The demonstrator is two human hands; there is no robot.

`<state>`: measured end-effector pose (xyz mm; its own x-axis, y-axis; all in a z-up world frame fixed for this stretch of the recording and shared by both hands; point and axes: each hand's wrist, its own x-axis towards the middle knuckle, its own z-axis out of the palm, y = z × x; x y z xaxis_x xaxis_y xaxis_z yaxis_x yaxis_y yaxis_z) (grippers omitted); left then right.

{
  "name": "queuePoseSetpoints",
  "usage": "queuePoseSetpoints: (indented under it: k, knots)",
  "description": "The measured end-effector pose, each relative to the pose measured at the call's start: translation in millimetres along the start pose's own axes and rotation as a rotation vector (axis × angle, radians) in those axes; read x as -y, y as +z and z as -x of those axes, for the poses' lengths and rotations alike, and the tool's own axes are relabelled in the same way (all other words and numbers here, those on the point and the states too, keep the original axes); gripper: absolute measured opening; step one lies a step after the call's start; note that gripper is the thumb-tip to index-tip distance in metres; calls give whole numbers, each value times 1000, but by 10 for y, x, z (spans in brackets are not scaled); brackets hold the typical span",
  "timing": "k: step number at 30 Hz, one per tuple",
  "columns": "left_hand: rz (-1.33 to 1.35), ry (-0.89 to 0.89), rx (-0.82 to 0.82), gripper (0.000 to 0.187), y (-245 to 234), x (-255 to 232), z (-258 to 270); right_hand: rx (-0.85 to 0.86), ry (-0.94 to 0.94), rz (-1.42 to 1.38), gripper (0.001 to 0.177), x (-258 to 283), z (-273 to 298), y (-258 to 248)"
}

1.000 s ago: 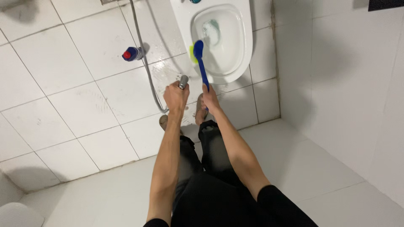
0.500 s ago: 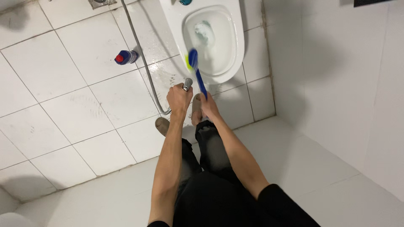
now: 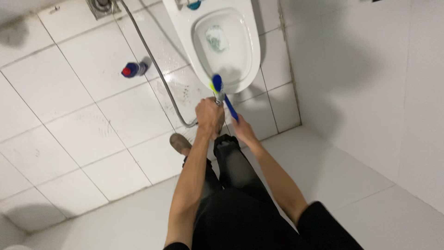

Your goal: The person scrubs the inside of a white toilet bowl with a blue and green toilet brush while rinsing with a handheld bidet sprayer. The person repeatedly scrubs the bowl's interior surfaces and rinses away residue throughout the clip.

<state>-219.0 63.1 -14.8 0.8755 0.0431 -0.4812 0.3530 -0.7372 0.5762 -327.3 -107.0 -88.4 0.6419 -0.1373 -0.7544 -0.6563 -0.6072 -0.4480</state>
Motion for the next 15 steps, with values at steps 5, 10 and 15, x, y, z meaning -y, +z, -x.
queuePoseSetpoints:
  k: [5, 10, 15]
  knots:
    - [-15, -17, 42, 25, 17, -208, -86, -97, -29, 378, 53, -362, 2, -723]
    - [-37, 18, 13, 27, 63, -263, -111, 51, 158, 179, 56, -458, -78, -734]
    - [-30, 2, 38, 26, 105, -347, -108, -146, -174, 382, 50, -454, -276, -719]
